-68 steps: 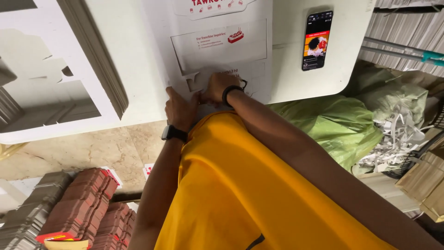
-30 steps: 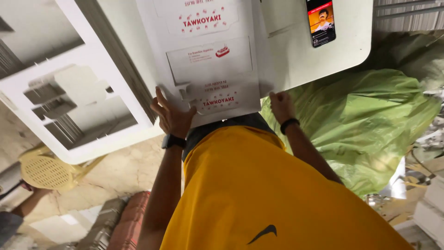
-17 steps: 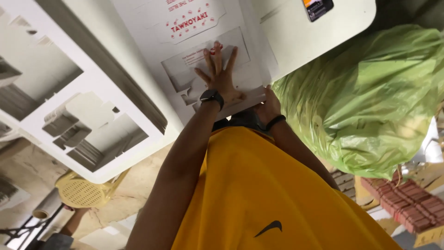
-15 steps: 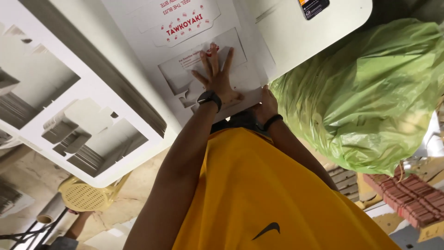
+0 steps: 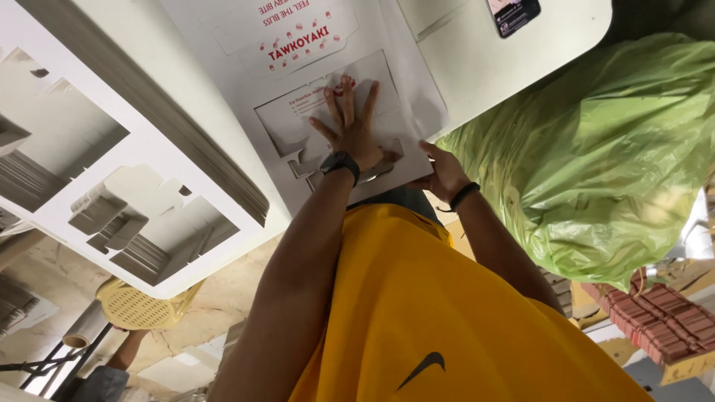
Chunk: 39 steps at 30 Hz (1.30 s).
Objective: Manually removing waste material from die-cut cardboard sheets to extract the final product shapes.
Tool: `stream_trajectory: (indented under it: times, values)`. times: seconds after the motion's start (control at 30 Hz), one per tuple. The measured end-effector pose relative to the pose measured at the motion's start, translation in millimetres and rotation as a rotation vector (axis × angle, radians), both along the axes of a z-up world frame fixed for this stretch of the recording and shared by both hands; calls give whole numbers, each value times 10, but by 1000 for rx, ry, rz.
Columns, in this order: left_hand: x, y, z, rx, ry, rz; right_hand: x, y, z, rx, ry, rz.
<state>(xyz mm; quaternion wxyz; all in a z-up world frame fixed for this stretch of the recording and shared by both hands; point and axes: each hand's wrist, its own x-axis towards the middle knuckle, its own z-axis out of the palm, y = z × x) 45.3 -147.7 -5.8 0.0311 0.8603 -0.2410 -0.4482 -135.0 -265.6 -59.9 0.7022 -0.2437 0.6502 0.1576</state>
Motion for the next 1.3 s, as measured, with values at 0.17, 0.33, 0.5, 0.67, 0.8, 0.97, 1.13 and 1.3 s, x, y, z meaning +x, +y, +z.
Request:
stream_trajectory:
  times: [0.17,0.33,0.5,0.67,0.8,0.97,1.13,1.3]
  values:
    - [-141,86,-538,-11,-33,11,502,-6,320,-207,19,593]
    - [-73,30,-144,-10,-65,10,456,248,318,-380,197,871]
    - [-71,82,-332,-96,-2,60,383,-92,260,-584,46,1138]
    - [-88,94,-492,-362,-102,421,711,-432,64,-520,-53,1003]
    - [68,-231,-257,-312,-227,838,882,-464,172,-576,-64,1238]
    - [243,-222,-297,-243,-35,956,958,-281,282,-734,-122,1098]
    - [260,-106,-352,-349,64,982,1154,-289,611,-755,-149,1068]
    - [162,-127,-313,-365,-41,992,1069,-670,-358,-589,-165,981]
